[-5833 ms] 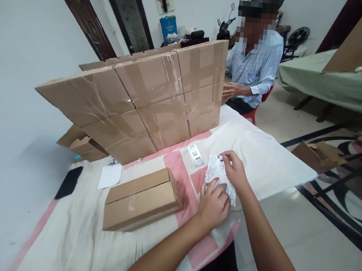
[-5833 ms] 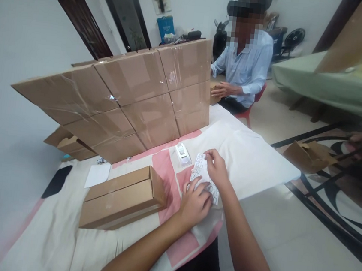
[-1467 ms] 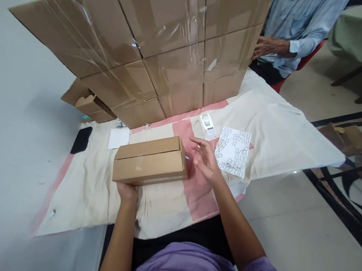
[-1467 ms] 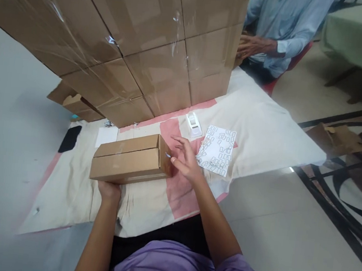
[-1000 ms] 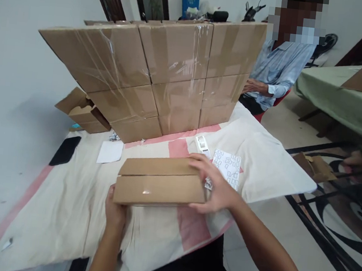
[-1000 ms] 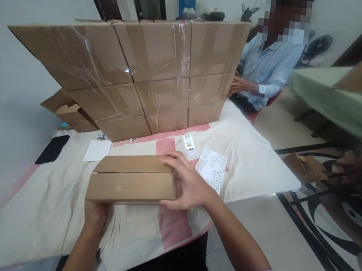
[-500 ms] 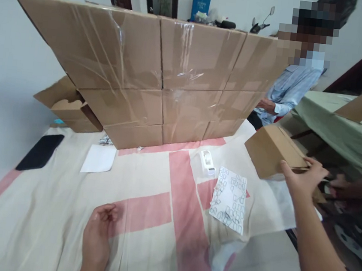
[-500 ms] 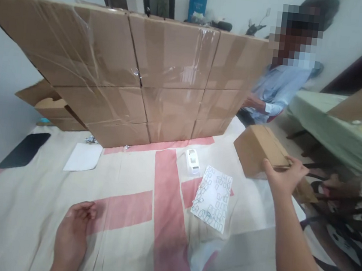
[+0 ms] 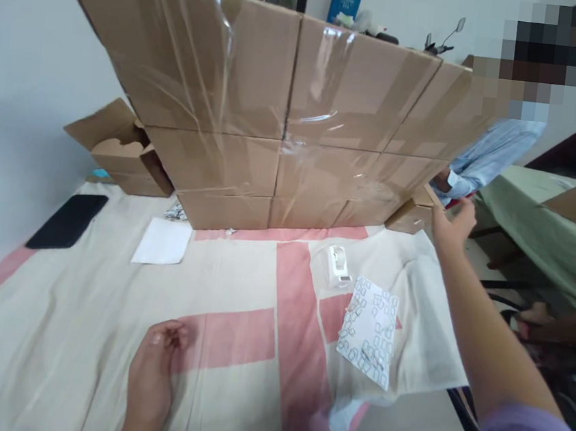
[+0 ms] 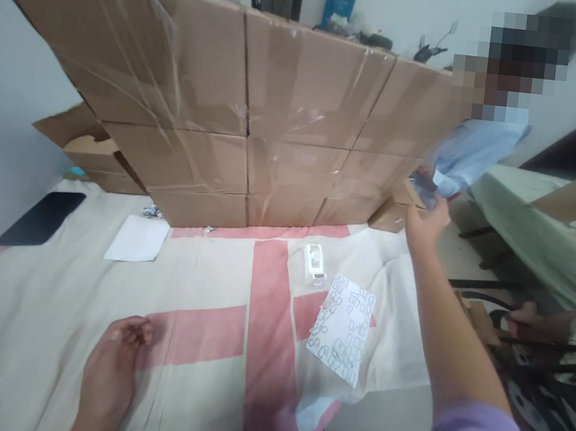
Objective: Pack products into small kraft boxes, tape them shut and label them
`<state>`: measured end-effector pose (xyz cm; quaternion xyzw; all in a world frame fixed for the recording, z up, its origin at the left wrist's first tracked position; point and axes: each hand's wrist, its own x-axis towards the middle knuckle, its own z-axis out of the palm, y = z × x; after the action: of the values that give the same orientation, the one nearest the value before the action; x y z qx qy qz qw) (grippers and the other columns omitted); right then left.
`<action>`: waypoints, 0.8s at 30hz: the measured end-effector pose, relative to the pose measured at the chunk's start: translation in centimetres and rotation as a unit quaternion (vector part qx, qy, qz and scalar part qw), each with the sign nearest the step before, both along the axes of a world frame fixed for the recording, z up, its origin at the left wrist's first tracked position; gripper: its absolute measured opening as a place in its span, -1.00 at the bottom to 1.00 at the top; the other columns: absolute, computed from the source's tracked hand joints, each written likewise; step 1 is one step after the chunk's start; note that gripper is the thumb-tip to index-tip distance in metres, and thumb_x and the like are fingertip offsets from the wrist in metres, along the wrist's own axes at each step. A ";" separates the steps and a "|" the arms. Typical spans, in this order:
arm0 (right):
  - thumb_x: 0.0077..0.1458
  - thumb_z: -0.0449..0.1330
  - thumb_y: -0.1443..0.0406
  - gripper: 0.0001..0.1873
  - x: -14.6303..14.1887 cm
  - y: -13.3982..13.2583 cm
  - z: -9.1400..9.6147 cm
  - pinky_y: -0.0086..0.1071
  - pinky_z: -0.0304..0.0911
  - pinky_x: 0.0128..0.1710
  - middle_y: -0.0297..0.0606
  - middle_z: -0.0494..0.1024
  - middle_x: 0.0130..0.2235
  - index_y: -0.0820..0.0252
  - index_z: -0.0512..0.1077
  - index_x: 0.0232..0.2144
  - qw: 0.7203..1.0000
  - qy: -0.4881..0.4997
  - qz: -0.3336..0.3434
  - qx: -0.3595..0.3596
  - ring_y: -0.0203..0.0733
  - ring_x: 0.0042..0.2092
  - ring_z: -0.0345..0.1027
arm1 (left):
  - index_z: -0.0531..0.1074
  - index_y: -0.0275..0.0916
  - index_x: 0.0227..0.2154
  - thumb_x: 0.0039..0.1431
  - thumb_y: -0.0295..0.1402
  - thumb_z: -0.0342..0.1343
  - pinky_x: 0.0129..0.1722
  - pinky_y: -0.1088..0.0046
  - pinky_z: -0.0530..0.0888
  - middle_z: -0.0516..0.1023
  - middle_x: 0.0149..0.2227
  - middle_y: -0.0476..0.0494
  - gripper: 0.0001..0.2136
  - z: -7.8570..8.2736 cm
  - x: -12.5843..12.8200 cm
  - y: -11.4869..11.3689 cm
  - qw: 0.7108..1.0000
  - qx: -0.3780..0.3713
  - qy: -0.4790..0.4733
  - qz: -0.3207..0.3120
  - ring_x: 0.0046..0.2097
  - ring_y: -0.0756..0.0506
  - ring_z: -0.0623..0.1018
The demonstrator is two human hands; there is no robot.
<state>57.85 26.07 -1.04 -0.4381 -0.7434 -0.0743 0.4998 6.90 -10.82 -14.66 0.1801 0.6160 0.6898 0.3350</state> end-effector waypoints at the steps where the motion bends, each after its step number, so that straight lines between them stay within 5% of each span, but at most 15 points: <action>1: 0.32 0.08 0.14 -0.72 -1.9 -1.8 -0.1 0.06 -0.04 0.18 0.18 0.37 0.10 0.18 0.37 -0.04 0.999 0.008 -0.019 0.029 0.13 0.18 0.14 | 0.51 -0.17 -0.37 0.03 0.13 0.29 -0.28 0.41 0.41 0.50 -0.39 -0.04 -0.58 0.1 0.0 0.0 1.000 -0.009 0.005 0.000 -0.33 -0.07 0.44; 5: 0.13 0.24 0.30 -0.84 -13.6 -9.9 -2.4 0.04 0.20 0.07 -0.09 0.53 -0.09 0.11 0.45 -0.19 0.994 -0.085 0.055 0.029 0.10 0.00 0.37 | 0.47 -0.17 -0.42 0.07 0.09 0.27 -0.36 0.46 0.35 0.42 -0.49 0.00 -0.61 0.5 0.2 -0.8 0.996 -0.054 0.046 -0.056 -0.40 -0.04 0.40; 9: 0.10 0.21 0.38 -0.80 -28.1 -16.6 -3.9 0.12 0.26 0.05 -0.07 0.55 -0.06 0.08 0.42 -0.19 0.915 -0.281 0.289 0.023 0.11 0.01 0.40 | 0.50 -0.17 -0.32 0.08 0.07 0.27 -0.39 0.40 0.36 0.43 -0.57 -0.02 -0.61 2.3 -1.8 -2.2 0.987 -0.023 -0.010 -0.158 -0.46 -0.08 0.42; 12: 0.11 0.18 0.38 -0.78 -37.5 -18.4 -4.2 0.19 0.26 0.09 -0.06 0.55 -0.01 0.05 0.42 -0.16 0.868 -0.309 0.390 0.010 0.14 0.04 0.40 | 0.51 -0.17 -0.26 0.10 0.01 0.27 -0.31 0.32 0.42 0.56 -0.46 -0.14 -0.65 4.2 -6.8 -2.8 0.981 0.021 -0.012 -0.191 -0.40 -0.14 0.50; 15: 0.14 0.18 0.34 -0.68 -45.4 -16.9 -4.6 0.18 0.30 0.13 0.02 0.47 0.14 0.06 0.40 -0.02 0.863 -0.255 0.432 -0.059 0.16 0.16 0.35 | 0.52 -0.17 -0.22 0.04 -0.13 0.33 -0.24 0.32 0.46 0.64 -0.24 -0.23 -0.70 5.6 -14.2 -1.6 0.988 0.052 0.057 -0.132 -0.26 -0.16 0.57; 20: 0.15 0.17 0.31 -0.35 -56.1 -11.6 -4.4 0.20 0.12 0.33 0.16 0.20 0.36 0.22 0.20 0.28 0.903 -0.142 0.377 -0.145 0.20 0.40 0.05 | 0.49 -0.16 -0.12 -0.10 -0.51 0.39 0.00 0.37 0.46 0.52 0.09 -0.23 -0.58 5.8 -26.1 6.9 0.996 0.040 0.074 0.013 0.14 -0.18 0.51; 24: 0.12 0.19 0.35 -0.23 -64.0 -9.7 -2.7 0.21 -0.04 0.38 0.14 0.06 0.44 0.30 0.11 0.35 0.917 -0.184 0.341 -0.097 0.27 0.44 -0.11 | 0.40 -0.25 0.05 0.06 -0.44 0.39 -0.07 0.29 0.55 0.47 0.11 -0.30 -0.52 5.9 -32.2 17.3 0.999 -0.005 -0.009 0.037 0.01 -0.15 0.57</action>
<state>-6.13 16.41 -3.76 -0.1830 -0.9302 0.0940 0.3041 -25.33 6.52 -8.74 0.1494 0.6223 0.7006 0.3157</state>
